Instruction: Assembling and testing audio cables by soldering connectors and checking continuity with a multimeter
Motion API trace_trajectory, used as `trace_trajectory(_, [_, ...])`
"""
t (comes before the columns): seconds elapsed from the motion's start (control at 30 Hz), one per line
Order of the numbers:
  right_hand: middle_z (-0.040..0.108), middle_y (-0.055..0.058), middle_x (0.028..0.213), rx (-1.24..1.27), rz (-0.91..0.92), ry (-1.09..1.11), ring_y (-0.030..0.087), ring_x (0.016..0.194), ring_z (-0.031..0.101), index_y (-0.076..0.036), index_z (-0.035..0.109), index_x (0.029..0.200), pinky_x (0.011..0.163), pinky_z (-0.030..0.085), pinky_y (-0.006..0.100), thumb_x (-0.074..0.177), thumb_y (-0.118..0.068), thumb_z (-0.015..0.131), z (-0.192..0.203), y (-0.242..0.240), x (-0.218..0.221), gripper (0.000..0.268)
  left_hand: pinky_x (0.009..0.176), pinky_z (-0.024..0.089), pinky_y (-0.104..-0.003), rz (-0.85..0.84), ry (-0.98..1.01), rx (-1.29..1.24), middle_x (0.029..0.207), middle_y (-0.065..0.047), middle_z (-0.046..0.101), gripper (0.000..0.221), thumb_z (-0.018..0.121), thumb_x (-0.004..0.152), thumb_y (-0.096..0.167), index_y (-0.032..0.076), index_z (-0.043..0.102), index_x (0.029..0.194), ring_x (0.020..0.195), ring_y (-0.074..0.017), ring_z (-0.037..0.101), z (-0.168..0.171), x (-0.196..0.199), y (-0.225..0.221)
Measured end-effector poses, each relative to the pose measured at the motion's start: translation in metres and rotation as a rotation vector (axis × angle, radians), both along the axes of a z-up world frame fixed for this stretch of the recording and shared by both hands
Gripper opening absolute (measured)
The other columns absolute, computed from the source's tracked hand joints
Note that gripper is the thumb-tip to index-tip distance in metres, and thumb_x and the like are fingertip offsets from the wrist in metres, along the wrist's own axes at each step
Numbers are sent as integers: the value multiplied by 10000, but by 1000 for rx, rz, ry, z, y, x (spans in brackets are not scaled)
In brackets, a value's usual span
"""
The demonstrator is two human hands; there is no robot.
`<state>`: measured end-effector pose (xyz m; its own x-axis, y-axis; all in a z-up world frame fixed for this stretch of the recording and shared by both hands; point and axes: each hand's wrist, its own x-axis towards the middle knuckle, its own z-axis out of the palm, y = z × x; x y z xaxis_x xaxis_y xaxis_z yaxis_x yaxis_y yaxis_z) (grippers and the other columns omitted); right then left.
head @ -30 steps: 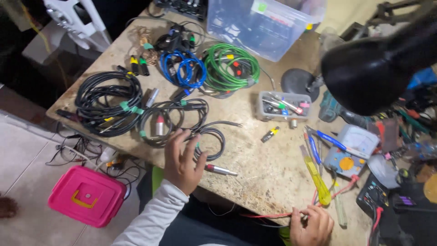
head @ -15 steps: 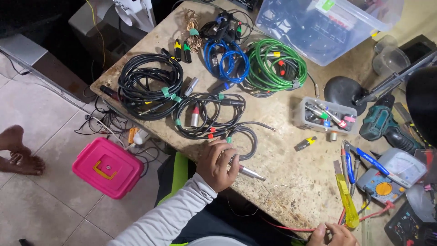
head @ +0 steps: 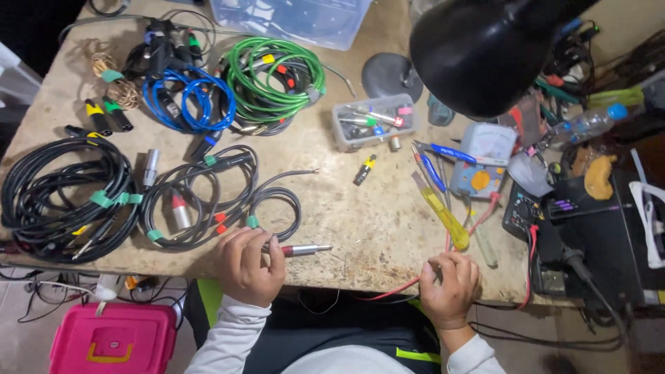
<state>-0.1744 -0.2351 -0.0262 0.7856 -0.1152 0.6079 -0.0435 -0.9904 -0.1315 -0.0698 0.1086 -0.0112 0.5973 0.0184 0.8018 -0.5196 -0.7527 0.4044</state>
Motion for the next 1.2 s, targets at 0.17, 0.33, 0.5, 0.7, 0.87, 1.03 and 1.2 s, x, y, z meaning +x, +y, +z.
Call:
trace_trajectory(0.17, [662, 95, 1100, -40, -36, 45, 345, 1019, 613, -150, 693, 956, 902, 439, 462, 879, -253, 710, 10, 3, 0, 129, 916, 561, -472, 1, 4, -1, 964, -142, 672, 109, 646, 958, 89, 5, 710, 927, 917, -329, 669, 0, -3, -3])
trace_trajectory(0.33, [621, 9, 991, -33, 109, 106, 259, 898, 642, -218, 694, 1104, 838, 450, 392, 905, -333, 737, 49, 17, 40, 234, 860, 589, -449, 88, -173, -38, 938, -90, 663, 90, 662, 930, 90, 49, 728, 976, 868, -293, 702, -30, 2, -1])
trace_trajectory(0.5, [643, 136, 1211, -174, 500, 223, 390, 1029, 671, -189, 703, 1215, 775, 553, 479, 905, -84, 633, 63, 34, 148, 335, 881, 540, -445, 87, -285, -106, 1037, -142, 596, 98, 544, 970, 6, 0, 616, 1037, 938, -316, 646, -34, 0, 7])
trace_trajectory(0.7, [642, 11, 1095, -486, 558, 281, 280, 1073, 613, -251, 707, 1127, 767, 535, 431, 900, -289, 723, 39, 28, 209, 231, 894, 517, -444, 121, -288, -195, 1053, -150, 577, 90, 544, 952, -38, -24, 570, 1037, 966, -317, 631, -30, 2, 6])
trace_trajectory(0.87, [618, -41, 956, -543, 428, 256, 217, 1015, 621, -277, 676, 1140, 923, 458, 441, 942, -391, 707, 47, 24, 183, 231, 878, 506, -431, 209, -217, -165, 1020, -130, 615, 123, 615, 955, 53, -16, 617, 1057, 930, -309, 637, -34, 6, 3])
trace_trajectory(1.03, [613, 92, 1146, -174, 581, 301, 336, 1140, 593, -178, 688, 1213, 943, 472, 518, 891, -344, 783, 35, 76, 143, 375, 878, 505, -409, 213, -140, -232, 976, -84, 654, 157, 592, 973, 109, 6, 637, 1083, 914, -294, 651, -30, 5, 0])
trace_trajectory(1.2, [608, 140, 1221, -57, 736, 434, 375, 1240, 531, -131, 695, 1280, 1029, 391, 642, 835, -455, 785, 49, 182, 111, 558, 849, 520, -396, 137, -75, -281, 911, -82, 664, 177, 521, 1011, 101, -25, 590, 1114, 880, -286, 645, -27, 1, 1])
